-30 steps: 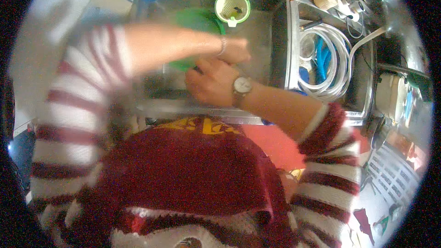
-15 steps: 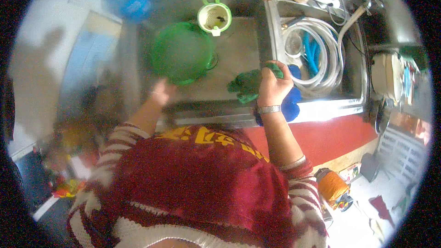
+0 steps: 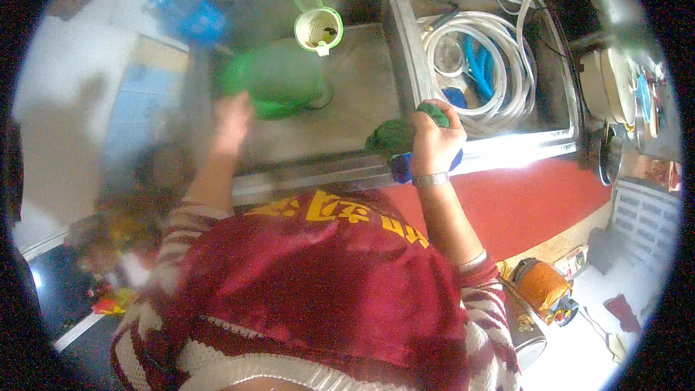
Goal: The person washes a blue cloth and a green cloth in a green basin at the sink, rinsing and wringing each repeatedly. After finishing, they use the green cloth to wipe the countertop near bowls of food.
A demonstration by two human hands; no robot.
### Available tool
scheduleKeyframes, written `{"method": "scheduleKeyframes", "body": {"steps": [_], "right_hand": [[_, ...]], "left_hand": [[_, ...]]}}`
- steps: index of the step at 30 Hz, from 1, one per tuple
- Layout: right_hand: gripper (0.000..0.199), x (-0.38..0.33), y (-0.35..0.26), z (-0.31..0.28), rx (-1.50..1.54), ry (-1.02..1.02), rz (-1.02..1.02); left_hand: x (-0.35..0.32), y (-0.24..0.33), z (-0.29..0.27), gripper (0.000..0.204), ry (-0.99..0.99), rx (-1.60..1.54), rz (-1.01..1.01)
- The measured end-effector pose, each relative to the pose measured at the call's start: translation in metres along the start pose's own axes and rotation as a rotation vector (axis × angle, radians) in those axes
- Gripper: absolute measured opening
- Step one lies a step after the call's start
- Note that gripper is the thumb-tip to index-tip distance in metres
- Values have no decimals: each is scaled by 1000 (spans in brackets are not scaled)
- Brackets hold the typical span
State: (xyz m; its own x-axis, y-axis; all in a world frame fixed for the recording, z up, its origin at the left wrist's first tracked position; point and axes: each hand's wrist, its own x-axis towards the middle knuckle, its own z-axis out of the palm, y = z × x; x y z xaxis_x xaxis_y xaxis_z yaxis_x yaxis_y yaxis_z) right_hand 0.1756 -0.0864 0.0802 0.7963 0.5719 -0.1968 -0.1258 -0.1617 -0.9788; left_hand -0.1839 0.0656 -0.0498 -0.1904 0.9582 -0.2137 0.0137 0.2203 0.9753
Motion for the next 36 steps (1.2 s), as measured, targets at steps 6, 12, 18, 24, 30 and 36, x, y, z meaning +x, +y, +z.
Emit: {"method": "scheduleKeyframes", "body": {"steps": [6,12,18,24,30,36], "right_hand": [[18,2,-5,-11,51,-23,-9],[18,5,0,-13,90,-36,-50],[18,-4,-4,-5,16,-89,-109],[17,-9,-7,8,60,-108,-98],[19,-14,-10,10,113,-93,-73],[22,-13,-10,9,124,-8,-40]], "left_hand": [[-10,89,46,22,-89,772,31],[-78,112,58,14,-316,1536,623],[-107,133,48,22,-244,1567,631],[-79,112,10,23,114,1109,541],[-35,-6,-28,16,163,-57,-414],[-34,-18,-24,15,-171,553,-771]]}}
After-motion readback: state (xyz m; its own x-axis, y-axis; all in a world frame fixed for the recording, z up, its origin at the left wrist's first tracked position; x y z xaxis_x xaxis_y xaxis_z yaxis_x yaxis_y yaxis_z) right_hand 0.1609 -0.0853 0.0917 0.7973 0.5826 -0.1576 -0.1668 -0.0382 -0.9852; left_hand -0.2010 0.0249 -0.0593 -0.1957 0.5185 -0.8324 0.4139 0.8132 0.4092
